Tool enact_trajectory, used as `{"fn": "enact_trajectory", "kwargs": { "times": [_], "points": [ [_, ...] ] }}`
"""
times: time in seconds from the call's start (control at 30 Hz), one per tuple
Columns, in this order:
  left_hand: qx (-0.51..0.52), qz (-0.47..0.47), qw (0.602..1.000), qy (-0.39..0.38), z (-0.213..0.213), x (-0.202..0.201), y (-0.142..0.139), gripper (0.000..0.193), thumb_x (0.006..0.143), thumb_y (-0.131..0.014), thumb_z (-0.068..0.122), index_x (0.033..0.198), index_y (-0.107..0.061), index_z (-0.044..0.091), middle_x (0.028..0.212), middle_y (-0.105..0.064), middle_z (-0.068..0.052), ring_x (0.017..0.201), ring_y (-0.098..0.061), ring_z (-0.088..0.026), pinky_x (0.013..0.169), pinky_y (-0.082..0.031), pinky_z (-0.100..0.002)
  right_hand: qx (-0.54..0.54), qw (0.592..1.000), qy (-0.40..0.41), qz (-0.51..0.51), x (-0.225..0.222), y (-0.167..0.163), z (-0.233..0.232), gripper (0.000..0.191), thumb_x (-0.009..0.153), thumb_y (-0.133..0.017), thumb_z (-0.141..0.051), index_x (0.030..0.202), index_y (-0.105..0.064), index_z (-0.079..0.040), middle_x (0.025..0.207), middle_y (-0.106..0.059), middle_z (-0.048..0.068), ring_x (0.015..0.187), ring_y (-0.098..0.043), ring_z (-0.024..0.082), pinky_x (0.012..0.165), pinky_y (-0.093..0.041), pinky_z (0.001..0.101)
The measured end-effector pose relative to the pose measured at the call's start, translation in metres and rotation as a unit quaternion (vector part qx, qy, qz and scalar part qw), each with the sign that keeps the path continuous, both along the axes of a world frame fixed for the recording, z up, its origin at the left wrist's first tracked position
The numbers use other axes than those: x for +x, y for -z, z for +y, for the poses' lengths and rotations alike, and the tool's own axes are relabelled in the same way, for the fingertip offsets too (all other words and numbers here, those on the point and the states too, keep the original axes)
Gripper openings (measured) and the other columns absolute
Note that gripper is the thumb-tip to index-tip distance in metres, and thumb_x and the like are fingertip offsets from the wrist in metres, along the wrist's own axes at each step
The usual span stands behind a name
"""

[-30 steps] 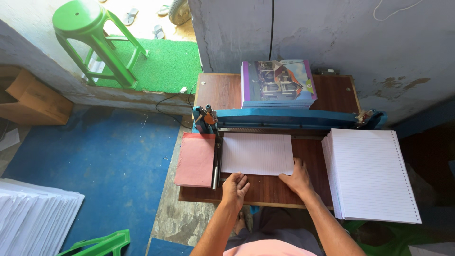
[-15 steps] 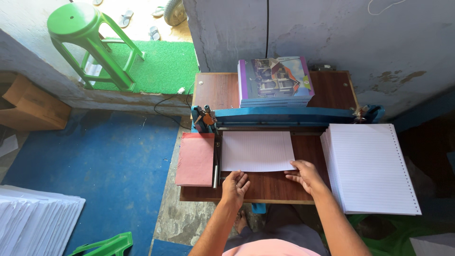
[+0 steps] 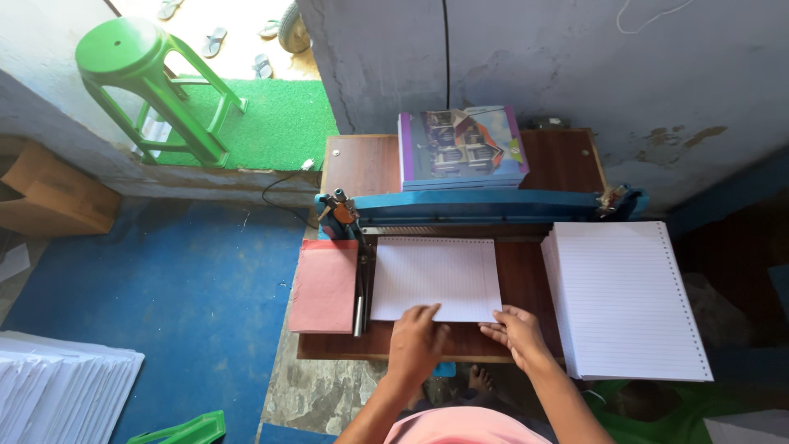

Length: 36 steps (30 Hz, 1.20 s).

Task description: The person places lined paper sheets into a binding machine, then inserts a printed cover sheet and stacks the assembled notebooks. The person repeats this process for multiple units, handling paper and covers by hand.

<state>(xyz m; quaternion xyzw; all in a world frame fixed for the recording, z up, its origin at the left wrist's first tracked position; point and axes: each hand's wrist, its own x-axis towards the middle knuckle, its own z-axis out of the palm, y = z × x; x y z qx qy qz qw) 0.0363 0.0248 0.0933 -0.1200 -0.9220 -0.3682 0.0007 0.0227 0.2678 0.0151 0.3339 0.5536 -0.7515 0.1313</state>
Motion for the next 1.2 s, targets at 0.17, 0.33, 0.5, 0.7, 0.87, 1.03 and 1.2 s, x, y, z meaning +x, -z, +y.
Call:
{"fn": "enact_trajectory", "kwargs": {
  "times": [0.17, 0.33, 0.5, 0.7, 0.87, 1.03, 1.2],
  "points": [
    [-0.175, 0.109, 0.968, 0.14, 0.021, -0.01, 0.009, 0.062, 0.08, -0.076, 0.018, 0.136, -0.054, 0.001, 0.137, -0.057, -0.021, 0.133, -0.049, -0.038, 0.106, -0.038, -0.056, -0.025, 0.999, -0.006, 0.02, 0.017, -0.028, 0.015, 0.02, 0.097, -0.056, -0.007, 0.106, -0.063, 0.01, 0.1, -0.069, 0.021, 0.09, -0.074, 0.027, 0.083, -0.065, 0.0359],
    [-0.252, 0.178, 0.943, 0.123, 0.036, -0.025, 0.037, 0.054, 0.081, -0.071, 0.002, 0.134, -0.061, 0.007, 0.135, -0.063, -0.013, 0.128, -0.057, -0.028, 0.107, -0.043, -0.05, -0.048, 0.997, -0.013, 0.052, 0.017, -0.064, 0.023, 0.022, 0.097, -0.058, -0.01, 0.107, -0.064, 0.008, 0.098, -0.07, 0.021, 0.089, -0.073, 0.026, 0.083, -0.065, 0.0352],
    [-0.141, 0.251, 0.953, 0.098, 0.043, -0.048, 0.015, 0.029, 0.094, -0.068, 0.004, 0.123, -0.068, 0.006, 0.118, -0.073, -0.013, 0.105, -0.071, -0.027, 0.095, -0.05, -0.047, -0.043, 0.994, -0.025, 0.097, 0.011, -0.101, 0.032, 0.04, 0.096, -0.059, -0.031, 0.117, -0.064, 0.003, 0.104, -0.072, 0.019, 0.092, -0.074, 0.025, 0.083, -0.064, 0.0373],
    [0.003, 0.261, 0.965, 0.019, 0.039, -0.056, -0.081, 0.027, 0.088, -0.064, 0.003, 0.115, -0.069, 0.006, 0.11, -0.075, -0.012, 0.099, -0.074, -0.027, 0.088, -0.052, -0.046, 0.035, 0.988, -0.112, 0.104, -0.009, -0.11, 0.044, 0.062, 0.095, -0.055, -0.048, 0.136, -0.056, -0.001, 0.126, -0.068, 0.023, 0.11, -0.071, 0.029, 0.093, -0.059, 0.0434],
    [0.288, 0.061, 0.954, -0.052, 0.044, -0.056, -0.125, 0.025, 0.098, -0.059, 0.008, 0.12, -0.071, 0.005, 0.103, -0.079, -0.008, 0.094, -0.07, -0.015, 0.084, -0.055, -0.031, 0.163, 0.931, -0.2, 0.259, -0.038, -0.1, 0.039, 0.078, 0.091, -0.071, -0.039, 0.151, -0.034, -0.004, 0.151, -0.041, 0.021, 0.139, -0.042, 0.028, 0.11, -0.039, 0.0424],
    [0.481, -0.055, 0.873, -0.059, 0.042, -0.075, -0.124, 0.027, 0.101, -0.06, 0.013, 0.122, -0.071, 0.001, 0.102, -0.075, -0.006, 0.092, -0.065, -0.007, 0.08, -0.053, -0.024, 0.1, 0.943, -0.191, 0.255, -0.044, -0.119, 0.054, 0.064, 0.088, -0.071, -0.04, 0.136, -0.056, -0.001, 0.128, -0.069, 0.018, 0.123, -0.063, 0.024, 0.106, -0.049, 0.0407],
    [0.535, -0.109, 0.835, -0.063, 0.053, -0.086, -0.104, 0.024, 0.098, -0.061, 0.013, 0.113, -0.071, -0.003, 0.093, -0.075, -0.008, 0.083, -0.067, -0.013, 0.075, -0.056, -0.029, 0.098, 0.951, -0.127, 0.266, -0.028, -0.132, 0.084, 0.036, 0.091, -0.072, -0.022, 0.118, -0.071, 0.001, 0.102, -0.076, 0.012, 0.094, -0.07, 0.018, 0.086, -0.057, 0.0349]
  ]
}}
